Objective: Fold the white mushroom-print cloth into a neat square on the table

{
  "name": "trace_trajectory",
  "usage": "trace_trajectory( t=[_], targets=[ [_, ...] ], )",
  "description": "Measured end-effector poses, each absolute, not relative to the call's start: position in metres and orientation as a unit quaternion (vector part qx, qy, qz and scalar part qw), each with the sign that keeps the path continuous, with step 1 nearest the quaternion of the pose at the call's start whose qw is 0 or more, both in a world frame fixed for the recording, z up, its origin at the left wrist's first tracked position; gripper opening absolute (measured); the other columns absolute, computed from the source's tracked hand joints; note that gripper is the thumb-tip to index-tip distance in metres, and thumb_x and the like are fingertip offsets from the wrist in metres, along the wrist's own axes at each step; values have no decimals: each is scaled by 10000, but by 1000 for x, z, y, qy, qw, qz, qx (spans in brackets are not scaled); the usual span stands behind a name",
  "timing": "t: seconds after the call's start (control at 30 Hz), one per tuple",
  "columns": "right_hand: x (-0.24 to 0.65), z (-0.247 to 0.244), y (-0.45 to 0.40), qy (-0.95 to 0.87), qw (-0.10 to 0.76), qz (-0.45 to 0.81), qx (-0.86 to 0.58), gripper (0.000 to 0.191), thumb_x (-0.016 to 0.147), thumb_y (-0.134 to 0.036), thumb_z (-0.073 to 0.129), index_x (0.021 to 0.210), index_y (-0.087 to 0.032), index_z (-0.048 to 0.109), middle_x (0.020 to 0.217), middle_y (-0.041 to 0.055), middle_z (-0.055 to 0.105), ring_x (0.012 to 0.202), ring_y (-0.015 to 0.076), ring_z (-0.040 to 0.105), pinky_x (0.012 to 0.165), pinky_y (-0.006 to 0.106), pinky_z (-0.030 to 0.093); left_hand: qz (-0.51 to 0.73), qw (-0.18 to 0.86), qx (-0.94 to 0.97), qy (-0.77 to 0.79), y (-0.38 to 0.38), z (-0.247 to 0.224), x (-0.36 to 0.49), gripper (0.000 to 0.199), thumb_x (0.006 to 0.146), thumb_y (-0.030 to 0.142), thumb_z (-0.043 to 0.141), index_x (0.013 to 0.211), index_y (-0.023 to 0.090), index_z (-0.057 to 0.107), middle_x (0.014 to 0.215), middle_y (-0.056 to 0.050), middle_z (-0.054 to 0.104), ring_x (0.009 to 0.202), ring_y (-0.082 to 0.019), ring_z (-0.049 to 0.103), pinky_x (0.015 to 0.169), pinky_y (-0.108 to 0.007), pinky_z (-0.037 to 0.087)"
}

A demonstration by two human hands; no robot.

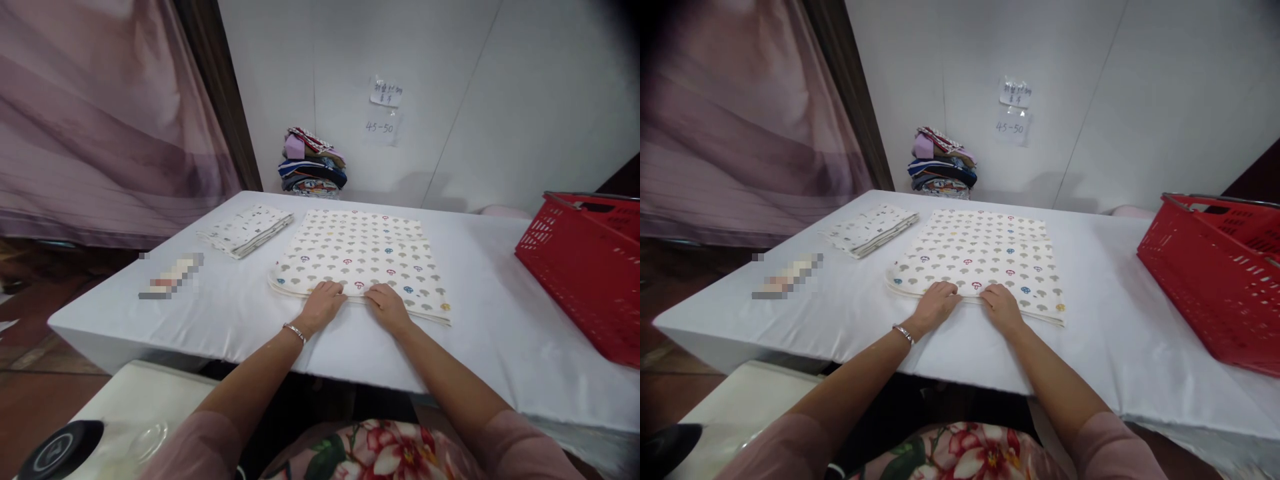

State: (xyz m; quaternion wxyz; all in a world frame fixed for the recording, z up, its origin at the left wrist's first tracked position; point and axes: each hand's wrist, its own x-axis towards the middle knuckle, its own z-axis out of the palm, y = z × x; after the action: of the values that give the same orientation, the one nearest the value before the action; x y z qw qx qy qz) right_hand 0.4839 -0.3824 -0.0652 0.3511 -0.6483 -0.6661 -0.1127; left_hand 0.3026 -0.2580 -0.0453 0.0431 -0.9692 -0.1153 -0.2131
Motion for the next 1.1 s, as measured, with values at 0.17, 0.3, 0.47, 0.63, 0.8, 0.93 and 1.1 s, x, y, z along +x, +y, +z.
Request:
trace_trajectory(
  t=[0.17,0.3,0.47,0.63,0.8,0.93,1.1],
  targets=[
    [484,-65,-382,-671,341,-87,-653,237,885,-178,453,907,-222,685,889,56,641,832,192,556,726,329,480,-188,33,-972,-139,-258,-44,307,185,888,210,481,791,205,638,865,-28,574,834,-181,454,714,-315,326],
    [483,-64,-382,-674,337,-78,-653,246,885,-170,446,910,-225,684,887,55,642,822,190,557,716,326,477,-186,23,-971,-149,-257,-45,308,165,880,217,498,809,210,647,898,-29,581,867,-188,460,728,-320,331],
    [482,-63,-383,-674,334,-78,-654,236,889,-179,452,900,-222,684,880,52,643,813,189,553,710,320,474,-198,-14,-968,-151,-255,-45,309,183,892,227,477,860,218,658,923,-31,580,890,-182,461,746,-316,350],
    [482,-63,-383,-673,337,-80,-654,233,888,-182,457,907,-220,686,887,55,641,823,185,556,723,318,477,-203,-30,-968,-144,-253,-47,310,178,888,239,488,878,228,665,977,-31,587,928,-188,471,771,-324,369],
    [481,-62,-383,-674,333,-83,-655,241,894,-189,444,922,-218,682,887,59,640,820,184,558,722,319,478,-210,1,-969,-127,-251,-51,313,155,875,177,495,847,206,645,1015,-33,589,957,-188,477,813,-331,383],
    [479,-60,-384,-678,335,-79,-649,240,899,-204,434,962,-214,666,905,65,641,827,188,560,733,330,477,-231,17,-965,-119,-251,-54,315,151,876,129,468,847,178,608,1023,-47,583,971,-184,480,827,-333,394],
    [478,-59,-384,-693,310,-90,-645,230,908,-260,451,1002,-213,655,951,77,642,860,201,562,761,348,469,-251,8,-961,-116,-252,-56,316,156,895,135,428,865,169,578,1006,-66,586,939,-188,495,805,-346,400]
  ],
)
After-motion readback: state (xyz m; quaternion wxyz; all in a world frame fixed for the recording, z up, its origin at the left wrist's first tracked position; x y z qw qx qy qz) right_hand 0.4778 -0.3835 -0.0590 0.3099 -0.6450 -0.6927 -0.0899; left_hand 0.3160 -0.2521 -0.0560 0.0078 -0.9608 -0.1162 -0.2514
